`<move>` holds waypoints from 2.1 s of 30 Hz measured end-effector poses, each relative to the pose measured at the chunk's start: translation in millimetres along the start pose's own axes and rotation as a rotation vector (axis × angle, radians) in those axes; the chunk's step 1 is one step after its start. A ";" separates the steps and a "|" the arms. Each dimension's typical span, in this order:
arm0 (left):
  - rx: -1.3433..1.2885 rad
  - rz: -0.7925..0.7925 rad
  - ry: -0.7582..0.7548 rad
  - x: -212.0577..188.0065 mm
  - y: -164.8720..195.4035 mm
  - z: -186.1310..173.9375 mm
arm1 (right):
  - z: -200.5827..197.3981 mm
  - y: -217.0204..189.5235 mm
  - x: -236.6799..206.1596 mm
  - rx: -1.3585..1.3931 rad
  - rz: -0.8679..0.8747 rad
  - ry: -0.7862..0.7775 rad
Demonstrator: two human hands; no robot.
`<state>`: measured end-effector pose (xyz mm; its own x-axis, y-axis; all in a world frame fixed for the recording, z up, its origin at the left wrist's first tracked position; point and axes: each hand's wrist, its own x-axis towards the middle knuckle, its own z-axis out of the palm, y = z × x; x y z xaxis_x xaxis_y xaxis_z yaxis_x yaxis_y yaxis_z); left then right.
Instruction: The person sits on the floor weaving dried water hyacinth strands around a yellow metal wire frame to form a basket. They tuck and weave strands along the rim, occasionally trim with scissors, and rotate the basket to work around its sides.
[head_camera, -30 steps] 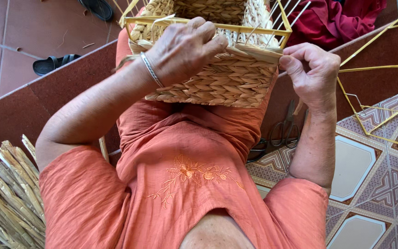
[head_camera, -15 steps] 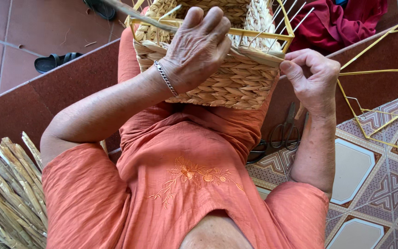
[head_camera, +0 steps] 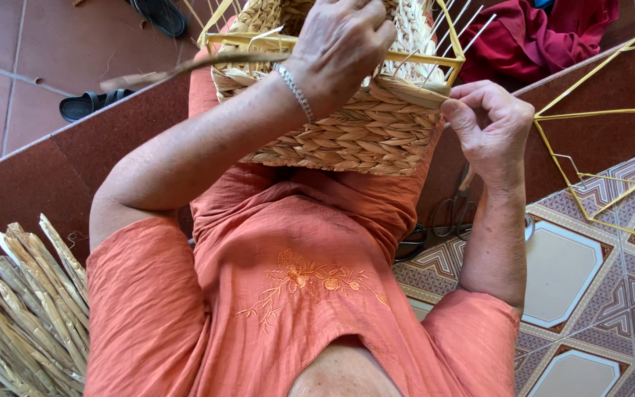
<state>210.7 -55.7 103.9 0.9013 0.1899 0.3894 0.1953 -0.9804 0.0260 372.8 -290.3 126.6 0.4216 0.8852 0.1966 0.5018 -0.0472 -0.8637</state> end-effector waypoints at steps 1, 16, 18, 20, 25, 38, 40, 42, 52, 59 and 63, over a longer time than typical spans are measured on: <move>-0.054 0.006 -0.112 5.5 0.4 -1.4 | 0.8 -0.1 -0.4 -0.016 0.021 0.012; -0.956 0.055 -0.345 36.3 -19.7 -31.3 | 10.0 0.6 -9.0 0.005 -0.007 0.062; -0.930 0.012 -0.318 37.1 -12.5 -29.8 | 12.3 -2.4 -10.0 -0.005 -0.027 0.069; -0.877 -0.073 -0.279 32.7 -2.7 -29.3 | 14.3 -7.7 -10.2 -0.046 -0.063 0.071; -0.953 -0.196 -0.121 20.8 5.3 -32.5 | 13.2 -31.7 -2.5 -0.385 -0.226 0.119; -1.222 -0.055 -0.200 25.7 -8.5 -15.9 | 28.5 -79.1 31.2 -0.889 -0.593 -0.013; -1.344 -0.128 -0.317 30.7 -10.4 -14.4 | 28.4 -78.1 32.6 -0.904 -0.681 0.034; -1.346 -0.158 -0.397 34.8 -8.8 -12.9 | 27.7 -75.1 35.6 -0.912 -0.700 0.032; -0.849 0.008 0.005 19.0 1.2 -36.5 | 28.7 -62.8 47.0 -0.946 -0.664 -0.022; -0.553 0.027 0.453 -39.1 -2.6 -77.4 | 33.0 -59.5 44.1 -0.848 -0.739 -0.110; -0.708 -0.112 0.204 -58.6 11.1 -68.8 | 28.5 -58.8 58.4 -0.800 -0.699 -0.191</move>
<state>133.4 -81.4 144.7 0.7871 0.3452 0.5111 -0.0760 -0.7681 0.6358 346.4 -222.6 175.7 -0.2396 0.8880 0.3925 0.9629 0.2690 -0.0207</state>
